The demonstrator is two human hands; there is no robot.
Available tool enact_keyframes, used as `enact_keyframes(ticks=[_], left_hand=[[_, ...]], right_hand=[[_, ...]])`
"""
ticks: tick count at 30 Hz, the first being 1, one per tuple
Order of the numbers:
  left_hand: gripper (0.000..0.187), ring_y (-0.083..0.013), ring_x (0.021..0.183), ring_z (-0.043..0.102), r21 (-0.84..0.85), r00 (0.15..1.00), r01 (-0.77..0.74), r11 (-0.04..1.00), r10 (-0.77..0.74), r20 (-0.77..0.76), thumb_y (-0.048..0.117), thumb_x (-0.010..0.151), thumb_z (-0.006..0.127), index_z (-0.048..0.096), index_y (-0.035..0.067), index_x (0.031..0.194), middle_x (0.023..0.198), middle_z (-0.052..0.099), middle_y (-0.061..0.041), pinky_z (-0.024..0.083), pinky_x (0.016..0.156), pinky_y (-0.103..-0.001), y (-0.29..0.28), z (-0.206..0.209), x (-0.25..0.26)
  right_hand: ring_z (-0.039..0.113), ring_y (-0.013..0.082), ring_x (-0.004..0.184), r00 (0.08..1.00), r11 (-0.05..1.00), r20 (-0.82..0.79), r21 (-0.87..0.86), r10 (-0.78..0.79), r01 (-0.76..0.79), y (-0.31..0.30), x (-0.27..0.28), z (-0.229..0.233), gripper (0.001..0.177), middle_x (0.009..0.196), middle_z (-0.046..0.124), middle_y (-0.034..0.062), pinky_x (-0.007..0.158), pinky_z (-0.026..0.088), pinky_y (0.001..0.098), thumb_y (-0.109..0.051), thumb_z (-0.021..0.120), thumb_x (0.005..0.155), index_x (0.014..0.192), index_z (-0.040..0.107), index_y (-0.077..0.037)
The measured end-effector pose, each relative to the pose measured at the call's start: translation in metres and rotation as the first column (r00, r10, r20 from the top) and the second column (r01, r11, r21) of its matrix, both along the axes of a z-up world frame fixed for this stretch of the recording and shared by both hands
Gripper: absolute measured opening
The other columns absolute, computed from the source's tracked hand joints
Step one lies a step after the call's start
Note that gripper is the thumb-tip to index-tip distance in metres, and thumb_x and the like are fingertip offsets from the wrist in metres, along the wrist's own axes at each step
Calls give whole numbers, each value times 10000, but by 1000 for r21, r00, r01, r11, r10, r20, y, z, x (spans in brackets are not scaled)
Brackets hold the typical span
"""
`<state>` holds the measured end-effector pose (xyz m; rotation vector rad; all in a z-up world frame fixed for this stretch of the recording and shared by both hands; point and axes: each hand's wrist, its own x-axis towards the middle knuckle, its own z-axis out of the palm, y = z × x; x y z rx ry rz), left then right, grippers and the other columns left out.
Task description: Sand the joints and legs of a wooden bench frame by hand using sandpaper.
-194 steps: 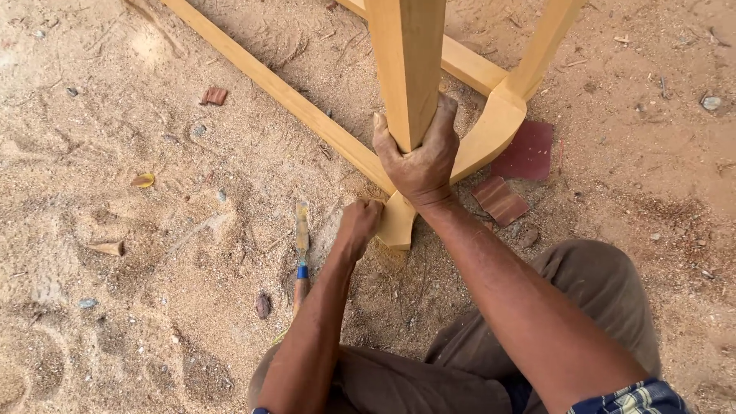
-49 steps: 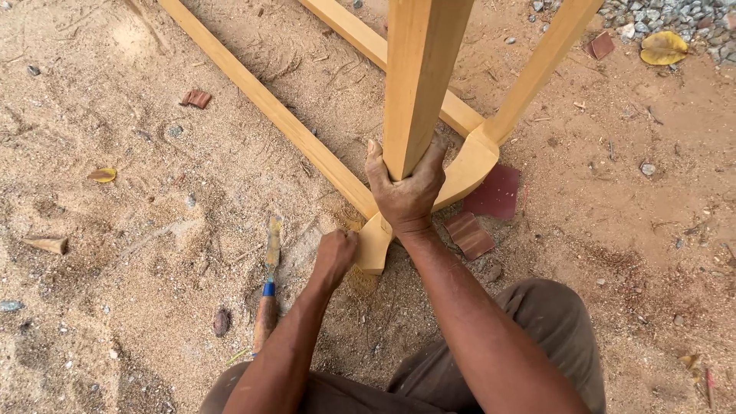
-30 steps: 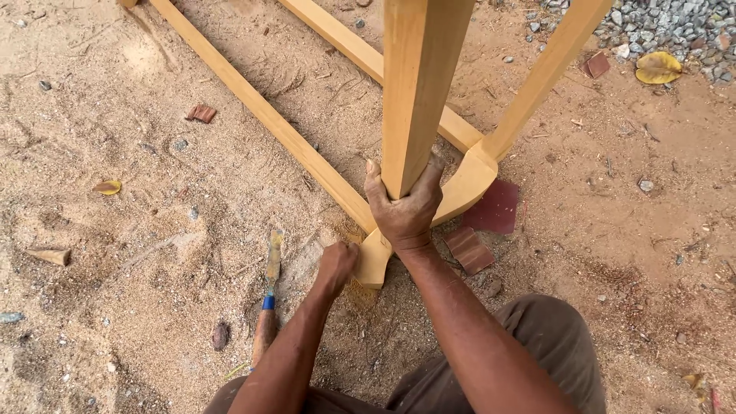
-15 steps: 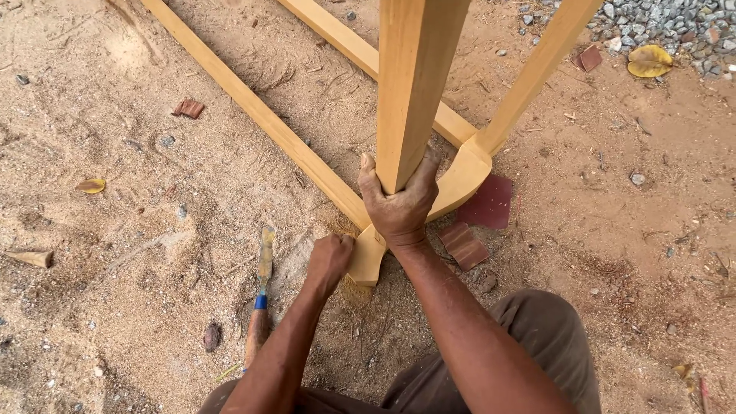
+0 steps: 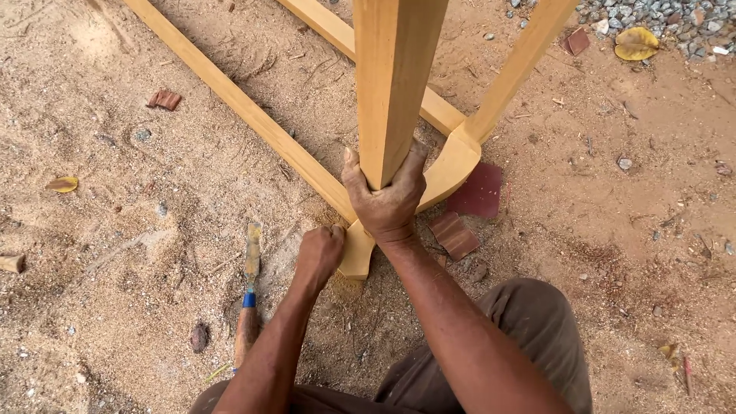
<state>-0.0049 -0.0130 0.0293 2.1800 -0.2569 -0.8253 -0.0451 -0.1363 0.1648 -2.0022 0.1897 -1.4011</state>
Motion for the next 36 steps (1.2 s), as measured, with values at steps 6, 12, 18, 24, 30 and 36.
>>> enact_keyframes(ticks=[6, 12, 18, 24, 30, 36], left_hand=[[463, -105, 437, 391, 36, 995, 37, 999, -41, 95, 308, 1085, 374, 597, 42, 778, 613, 539, -34, 423, 377, -305, -3, -88, 14], [434, -108, 434, 437, -49, 998, 15, 999, -12, 68, 312, 1061, 365, 577, 69, 769, 604, 561, -31, 479, 395, -309, -3, -42, 10], [457, -121, 441, 468, -1, 1000, -17, 1000, 17, -2, 320, 1059, 404, 585, 55, 734, 607, 594, -44, 478, 403, -334, -3, -40, 10], [467, -130, 454, 444, -61, 998, -25, 998, 28, 54, 350, 1071, 395, 575, 57, 756, 614, 579, -50, 461, 409, -335, -6, -56, 14], [468, -132, 477, 470, -11, 998, 54, 998, -54, 15, 326, 1075, 363, 607, 39, 796, 667, 616, -70, 512, 451, -357, -3, -20, 11], [460, -119, 489, 532, -11, 1000, 23, 1000, -23, -4, 309, 1068, 372, 636, 45, 800, 690, 654, -92, 536, 472, -315, -6, -75, 21]], right_hand=[[740, 246, 883, 1000, 1000, 2, -1, 18, -18, 1, -3, 6, 612, 985, 657, 150, 751, 647, 385, -123, 828, 913, 1310, 387, 26], [729, 255, 896, 996, 996, 32, 13, 86, -87, 2, -2, 5, 593, 1008, 638, 152, 768, 653, 369, -87, 814, 964, 1335, 363, 15], [748, 227, 857, 999, 999, 0, 12, 46, -46, 0, -1, 6, 598, 940, 655, 108, 742, 642, 359, -90, 823, 949, 1310, 359, 23], [748, 248, 937, 996, 997, 36, -13, 78, -77, 0, -1, 0, 573, 1041, 647, 145, 809, 667, 376, -78, 809, 978, 1332, 369, 17], [744, 257, 907, 999, 999, 10, 1, 34, -34, 0, -1, 5, 617, 1006, 661, 155, 775, 645, 376, -77, 803, 934, 1344, 361, 49], [739, 261, 895, 999, 999, 12, -19, 36, -36, 3, -2, 5, 627, 1008, 663, 162, 783, 650, 378, -55, 805, 940, 1358, 347, 36]])
